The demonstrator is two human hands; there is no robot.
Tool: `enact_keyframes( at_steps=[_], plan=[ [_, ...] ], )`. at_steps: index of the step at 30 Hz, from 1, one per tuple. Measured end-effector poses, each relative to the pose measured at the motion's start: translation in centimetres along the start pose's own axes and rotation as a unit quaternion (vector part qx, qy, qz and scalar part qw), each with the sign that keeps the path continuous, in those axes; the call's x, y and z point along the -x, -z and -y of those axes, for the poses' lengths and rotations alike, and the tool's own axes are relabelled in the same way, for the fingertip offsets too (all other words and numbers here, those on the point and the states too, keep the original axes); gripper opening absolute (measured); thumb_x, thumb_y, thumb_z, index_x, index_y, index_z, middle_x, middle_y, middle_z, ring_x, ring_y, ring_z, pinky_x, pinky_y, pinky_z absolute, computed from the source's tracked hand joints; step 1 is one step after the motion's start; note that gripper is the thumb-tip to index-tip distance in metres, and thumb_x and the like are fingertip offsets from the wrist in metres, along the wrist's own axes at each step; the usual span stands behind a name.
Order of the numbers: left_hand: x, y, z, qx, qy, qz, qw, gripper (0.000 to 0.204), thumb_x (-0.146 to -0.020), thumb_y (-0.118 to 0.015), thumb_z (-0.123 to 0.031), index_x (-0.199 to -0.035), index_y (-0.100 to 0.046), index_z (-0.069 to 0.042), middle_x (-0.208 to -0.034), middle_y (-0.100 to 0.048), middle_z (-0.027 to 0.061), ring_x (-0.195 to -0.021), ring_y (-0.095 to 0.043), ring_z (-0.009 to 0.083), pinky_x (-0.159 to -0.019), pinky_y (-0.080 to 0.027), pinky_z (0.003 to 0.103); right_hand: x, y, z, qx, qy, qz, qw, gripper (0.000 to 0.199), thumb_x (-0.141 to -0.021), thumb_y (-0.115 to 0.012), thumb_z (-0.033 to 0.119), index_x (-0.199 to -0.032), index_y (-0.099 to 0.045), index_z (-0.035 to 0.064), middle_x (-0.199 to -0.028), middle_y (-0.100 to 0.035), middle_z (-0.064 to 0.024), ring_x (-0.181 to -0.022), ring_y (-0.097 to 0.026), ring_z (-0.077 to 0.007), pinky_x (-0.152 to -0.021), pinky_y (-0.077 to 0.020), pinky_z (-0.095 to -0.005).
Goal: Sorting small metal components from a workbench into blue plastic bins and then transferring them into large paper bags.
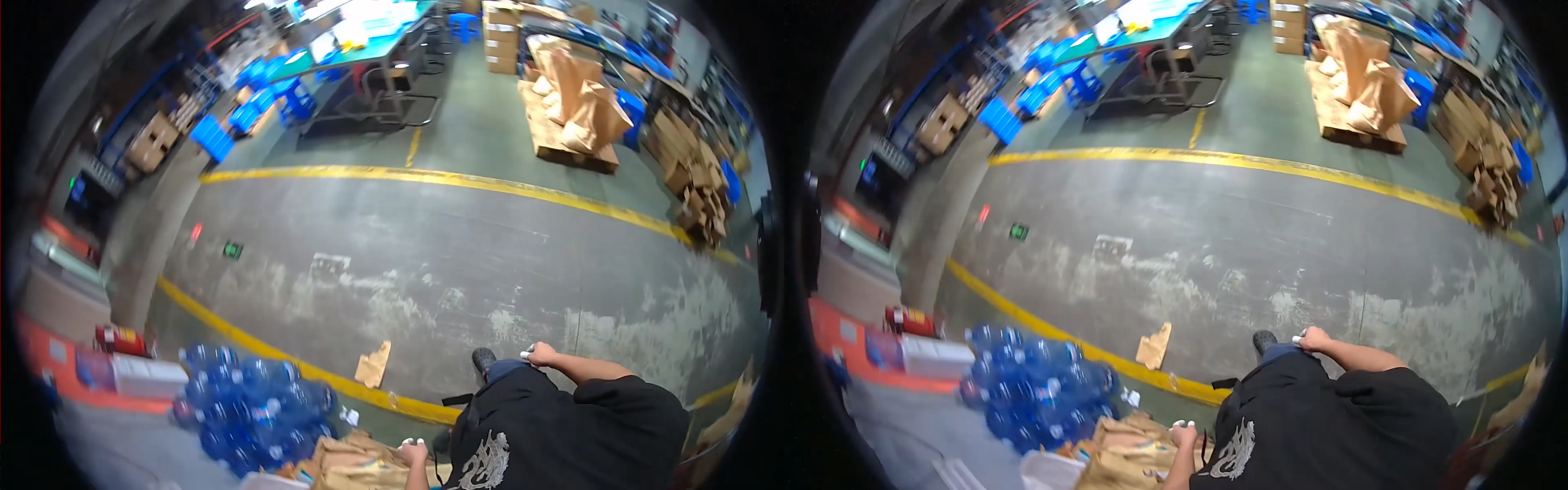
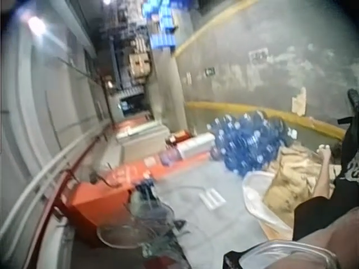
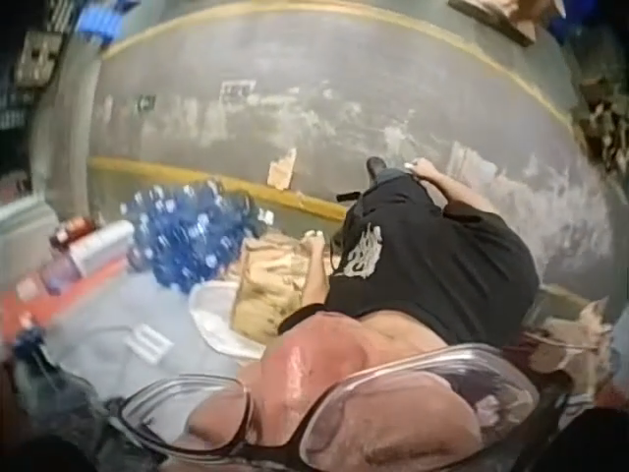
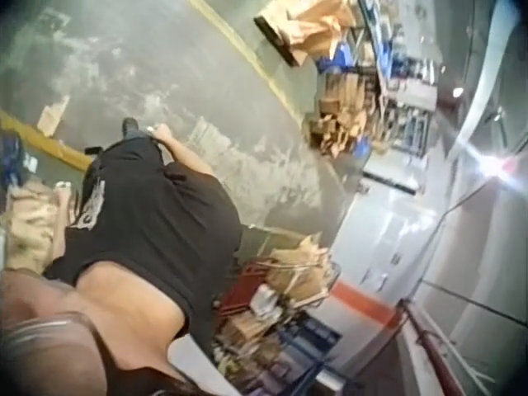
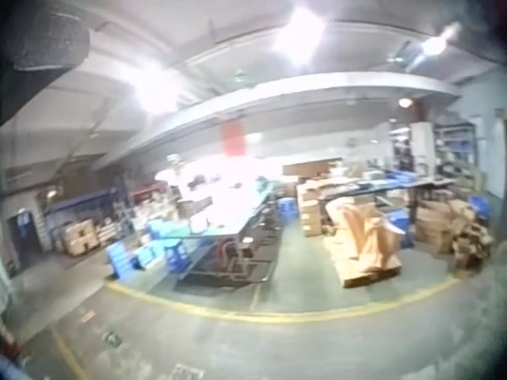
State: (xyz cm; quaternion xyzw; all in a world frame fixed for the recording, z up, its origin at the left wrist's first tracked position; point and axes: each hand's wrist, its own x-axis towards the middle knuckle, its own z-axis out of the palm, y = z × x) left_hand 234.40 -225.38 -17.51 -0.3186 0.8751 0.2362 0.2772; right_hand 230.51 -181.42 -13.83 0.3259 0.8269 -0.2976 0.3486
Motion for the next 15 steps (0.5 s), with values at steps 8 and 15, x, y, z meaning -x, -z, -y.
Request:
enact_keyframes(
  at_steps=[8, 15],
  plan=[
    [-0.6, -1.0, -12.0, -0.111, -0.223, -0.014, 0.968, 0.038, -0.082, -0.054, -0.028, -0.111, -0.054, -0.004, -0.12, -0.044, 0.0251, -0.113, -0.043, 0.0385, -0.094, -0.036, 0.044, -9.7, 8.7, 0.1, -0.107, 0.069, -0.091, 0.988, 0.019, -0.065, -0.057, 0.017, -0.071, -0.063, 0.0, -0.062, -0.06, -0.0186, -0.059, -0.062, -0.0295, -0.058, -0.0488, -0.0401],
    [-13.4, 15.2, -12.3, -0.263, -0.251, 0.035, 0.931, 0.032, -0.082, -0.053, -0.026, -0.103, -0.056, -0.002, -0.105, -0.054, 0.0245, -0.098, -0.053, 0.0397, -0.084, -0.043, 0.044, -15.7, 16.4, -0.5, -0.48, -0.132, -0.094, 0.862, 0.028, -0.08, -0.047, 0.011, -0.102, -0.061, 0.0, -0.069, -0.063, -0.008, -0.052, -0.059, -0.0132, -0.05, -0.0486, -0.0272]
  ],
)
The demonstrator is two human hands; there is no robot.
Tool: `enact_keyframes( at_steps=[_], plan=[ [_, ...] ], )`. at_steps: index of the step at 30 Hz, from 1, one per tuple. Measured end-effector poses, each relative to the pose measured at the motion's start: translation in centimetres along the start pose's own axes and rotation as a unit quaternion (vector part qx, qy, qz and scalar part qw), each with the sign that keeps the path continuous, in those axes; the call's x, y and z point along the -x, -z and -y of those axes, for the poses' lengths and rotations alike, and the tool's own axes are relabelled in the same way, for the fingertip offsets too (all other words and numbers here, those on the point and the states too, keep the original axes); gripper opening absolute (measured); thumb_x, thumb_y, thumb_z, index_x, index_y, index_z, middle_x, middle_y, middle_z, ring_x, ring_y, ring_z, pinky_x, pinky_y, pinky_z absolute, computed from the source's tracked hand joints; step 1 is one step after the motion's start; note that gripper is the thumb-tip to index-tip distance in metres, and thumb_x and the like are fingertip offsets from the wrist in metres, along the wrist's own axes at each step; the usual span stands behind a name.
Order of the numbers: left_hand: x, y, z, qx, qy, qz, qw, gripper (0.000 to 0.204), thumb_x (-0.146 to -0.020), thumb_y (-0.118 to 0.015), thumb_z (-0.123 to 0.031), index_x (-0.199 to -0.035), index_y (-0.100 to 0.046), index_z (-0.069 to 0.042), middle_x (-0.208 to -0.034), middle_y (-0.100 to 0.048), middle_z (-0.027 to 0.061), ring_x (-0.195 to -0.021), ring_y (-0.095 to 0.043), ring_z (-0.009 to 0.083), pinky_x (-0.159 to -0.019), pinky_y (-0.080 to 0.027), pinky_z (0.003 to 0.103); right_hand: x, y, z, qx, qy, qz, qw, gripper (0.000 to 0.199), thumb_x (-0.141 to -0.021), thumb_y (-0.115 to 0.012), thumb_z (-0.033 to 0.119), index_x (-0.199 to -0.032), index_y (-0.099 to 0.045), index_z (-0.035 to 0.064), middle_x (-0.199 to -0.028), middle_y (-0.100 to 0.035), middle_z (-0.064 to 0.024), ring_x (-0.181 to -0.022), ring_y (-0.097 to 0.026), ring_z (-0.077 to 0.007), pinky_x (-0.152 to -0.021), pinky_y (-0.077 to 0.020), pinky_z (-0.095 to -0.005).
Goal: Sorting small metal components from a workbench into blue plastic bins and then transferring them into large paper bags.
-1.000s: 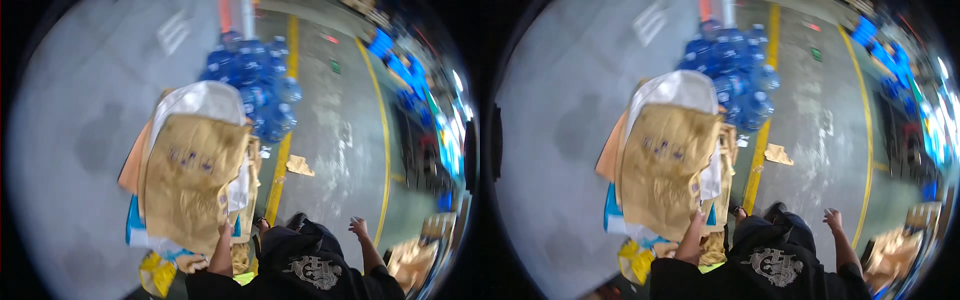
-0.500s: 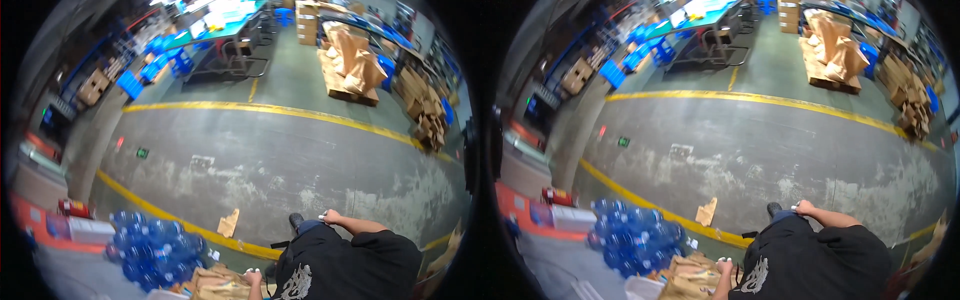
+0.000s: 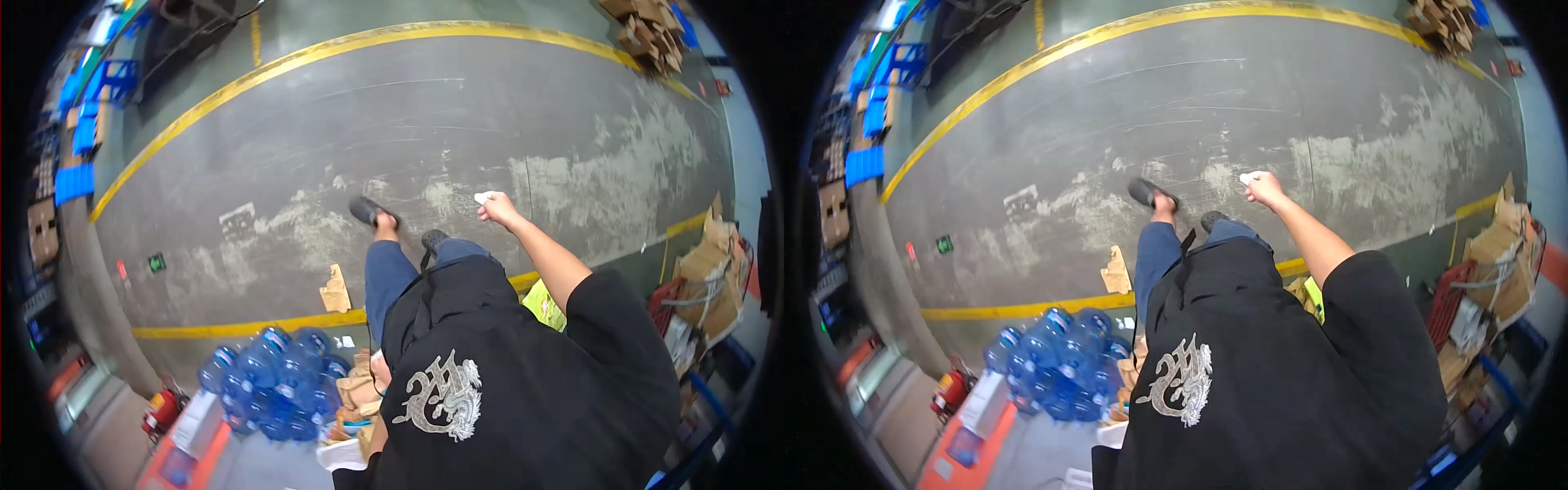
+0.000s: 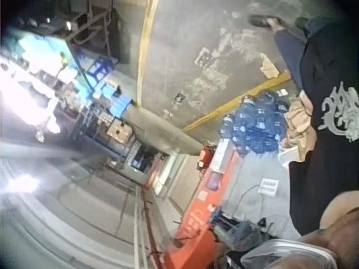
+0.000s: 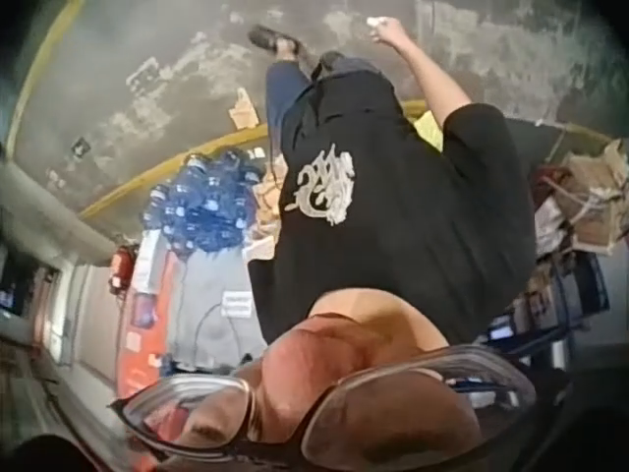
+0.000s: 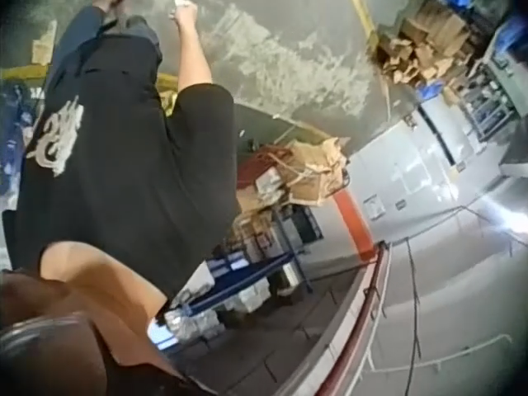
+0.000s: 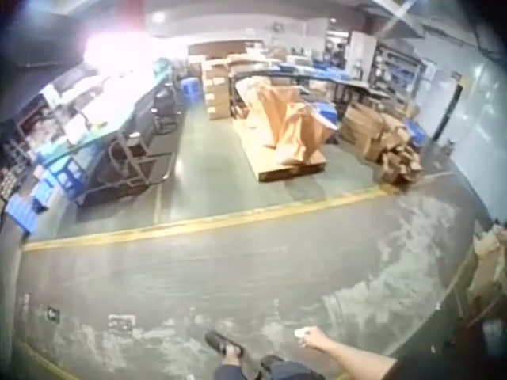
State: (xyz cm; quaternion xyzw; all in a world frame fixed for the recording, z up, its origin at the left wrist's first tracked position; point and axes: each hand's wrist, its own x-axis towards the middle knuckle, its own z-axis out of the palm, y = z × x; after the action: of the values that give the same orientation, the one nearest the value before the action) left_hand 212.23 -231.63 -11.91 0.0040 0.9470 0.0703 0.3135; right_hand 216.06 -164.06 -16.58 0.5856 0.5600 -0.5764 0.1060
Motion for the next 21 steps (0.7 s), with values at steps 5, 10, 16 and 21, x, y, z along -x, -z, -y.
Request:
enact_keyframes(
  at_steps=[5, 10, 16, 21],
  plan=[
    [-21.9, 9.6, -7.2, -0.124, -0.093, 0.08, 0.985, 0.029, -0.082, -0.053, -0.025, -0.1, -0.057, -0.002, -0.099, -0.056, 0.0234, -0.093, -0.055, 0.0392, -0.082, -0.045, 0.044, 0.0, 1.1, -4.3, -0.015, -0.181, -0.056, 0.982, 0.028, -0.084, -0.041, 0.014, -0.106, -0.058, 0.0071, -0.071, -0.064, -0.0081, -0.05, -0.06, -0.0148, -0.041, -0.0439, -0.028],
    [-40.2, 11.5, -23.8, -0.221, -0.217, 0.138, 0.941, 0.027, -0.082, -0.053, -0.023, -0.097, -0.058, -0.002, -0.093, -0.059, 0.0222, -0.089, -0.058, 0.0386, -0.079, -0.046, 0.044, 4.0, -1.0, -3.8, -0.204, -0.288, -0.164, 0.921, 0.021, -0.083, -0.042, 0.014, -0.095, -0.058, 0.0087, -0.071, -0.064, -0.0081, -0.051, -0.06, -0.0164, -0.042, -0.0443, -0.0286],
    [-56.5, 30.7, -49.4, 0.114, -0.177, -0.015, 0.978, 0.025, -0.078, -0.061, -0.009, -0.1, -0.059, 0.003, -0.088, -0.063, 0.0117, -0.074, -0.06, 0.0188, -0.068, -0.049, 0.031, 3.9, -10.2, 1.5, -0.269, -0.349, -0.167, 0.882, 0.015, -0.084, -0.051, 0.019, -0.086, -0.058, 0.0057, -0.062, -0.059, -0.0078, -0.044, -0.056, -0.0156, -0.037, -0.0407, -0.0291],
    [-65.5, 34.9, -64.3, 0.205, -0.322, 0.005, 0.924, 0.024, -0.083, -0.06, -0.011, -0.102, -0.058, 0.004, -0.088, -0.062, 0.0094, -0.071, -0.057, 0.0149, -0.066, -0.048, 0.026, -6.7, -14.9, 13.0, -0.209, -0.293, -0.094, 0.928, 0.023, -0.083, -0.052, 0.019, -0.072, -0.062, 0.0018, -0.057, -0.058, -0.0083, -0.047, -0.057, -0.0175, -0.04, -0.0424, -0.031]
  ],
)
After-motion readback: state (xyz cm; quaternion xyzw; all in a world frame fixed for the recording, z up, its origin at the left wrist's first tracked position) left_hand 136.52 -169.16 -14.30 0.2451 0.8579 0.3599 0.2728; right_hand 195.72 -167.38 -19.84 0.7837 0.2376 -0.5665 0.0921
